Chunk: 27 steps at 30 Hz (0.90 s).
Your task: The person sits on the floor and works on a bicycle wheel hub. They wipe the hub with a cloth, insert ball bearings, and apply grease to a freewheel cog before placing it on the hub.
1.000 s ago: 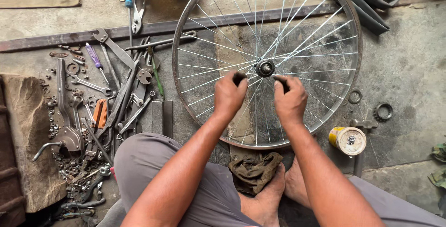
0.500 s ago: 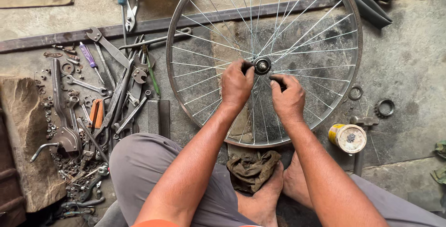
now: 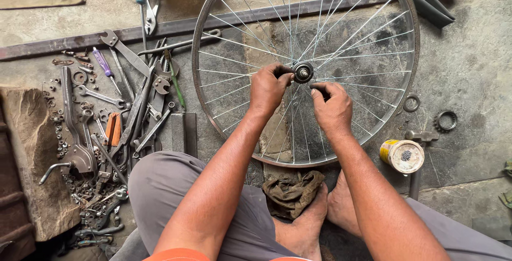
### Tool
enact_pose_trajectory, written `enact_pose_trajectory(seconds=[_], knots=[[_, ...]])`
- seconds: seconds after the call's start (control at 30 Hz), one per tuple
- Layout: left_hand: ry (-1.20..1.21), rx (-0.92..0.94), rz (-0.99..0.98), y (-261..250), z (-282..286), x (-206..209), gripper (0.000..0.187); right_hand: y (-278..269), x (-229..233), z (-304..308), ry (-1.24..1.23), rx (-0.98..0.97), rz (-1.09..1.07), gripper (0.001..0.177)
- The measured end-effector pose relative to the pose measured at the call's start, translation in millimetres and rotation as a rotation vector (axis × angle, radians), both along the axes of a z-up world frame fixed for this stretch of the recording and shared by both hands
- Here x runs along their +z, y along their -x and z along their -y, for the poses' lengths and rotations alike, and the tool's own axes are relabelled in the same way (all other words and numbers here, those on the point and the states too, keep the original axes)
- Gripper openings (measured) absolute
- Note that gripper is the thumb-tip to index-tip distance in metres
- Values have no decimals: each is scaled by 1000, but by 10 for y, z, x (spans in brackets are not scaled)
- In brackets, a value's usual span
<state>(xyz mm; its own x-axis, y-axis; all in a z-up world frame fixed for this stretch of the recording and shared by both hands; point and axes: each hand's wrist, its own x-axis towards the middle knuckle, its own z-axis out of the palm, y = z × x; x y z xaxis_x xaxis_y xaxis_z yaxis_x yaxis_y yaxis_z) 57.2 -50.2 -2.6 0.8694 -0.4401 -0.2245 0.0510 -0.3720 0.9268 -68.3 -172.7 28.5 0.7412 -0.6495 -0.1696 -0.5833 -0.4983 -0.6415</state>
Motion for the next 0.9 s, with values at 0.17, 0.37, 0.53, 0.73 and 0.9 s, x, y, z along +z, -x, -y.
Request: enact_pose_trajectory(seconds=[0.17,0.37,0.53,0.73,0.9], knots=[[102,-13,-82,50,-78,-104,14,34,13,2,-27,-3,-33,15],[130,19,-130,34,-83,-168,10,-8,73,0,-4,-1,-33,17],[82,13,-118,38,-68,-169,9,-18,119,19,-92,-85,-93,21],[78,38,-105,59,-36,-117,9,-153,70,84,0,-62,32,27],[20,29,-108,54,-15,-93,9,-192,22,95,10,-24,63,25]])
